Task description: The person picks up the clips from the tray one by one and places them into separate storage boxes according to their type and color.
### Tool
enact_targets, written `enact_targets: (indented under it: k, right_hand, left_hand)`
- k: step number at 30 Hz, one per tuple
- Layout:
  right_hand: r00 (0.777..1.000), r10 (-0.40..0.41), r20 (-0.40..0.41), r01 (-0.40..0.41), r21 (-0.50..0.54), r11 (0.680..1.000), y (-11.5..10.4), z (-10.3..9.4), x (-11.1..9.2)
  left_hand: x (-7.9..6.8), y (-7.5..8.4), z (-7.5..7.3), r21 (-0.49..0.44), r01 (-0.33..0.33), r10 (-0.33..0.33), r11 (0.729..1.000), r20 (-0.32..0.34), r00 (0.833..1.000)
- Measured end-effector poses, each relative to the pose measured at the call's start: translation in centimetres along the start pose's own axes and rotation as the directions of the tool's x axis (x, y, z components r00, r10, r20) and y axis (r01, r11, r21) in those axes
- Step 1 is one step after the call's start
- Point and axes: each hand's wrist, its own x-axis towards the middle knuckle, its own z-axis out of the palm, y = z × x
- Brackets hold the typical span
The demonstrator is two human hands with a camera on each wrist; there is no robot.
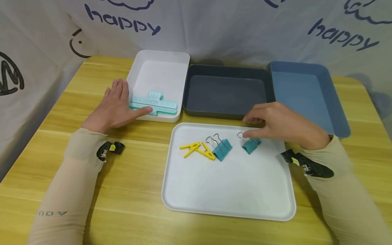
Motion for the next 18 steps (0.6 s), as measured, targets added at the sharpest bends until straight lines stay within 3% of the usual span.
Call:
enact_targets:
  k: [18]
  right_hand:
    - [0.986, 0.057, 0.155, -0.065, 0.047, 0.997, 0.52, -0.21, -0.02]
  left_hand:
    - [0.01, 0.16, 0.06, 0.003, 0.003, -0.003, 1.0, -0.011, 1.0]
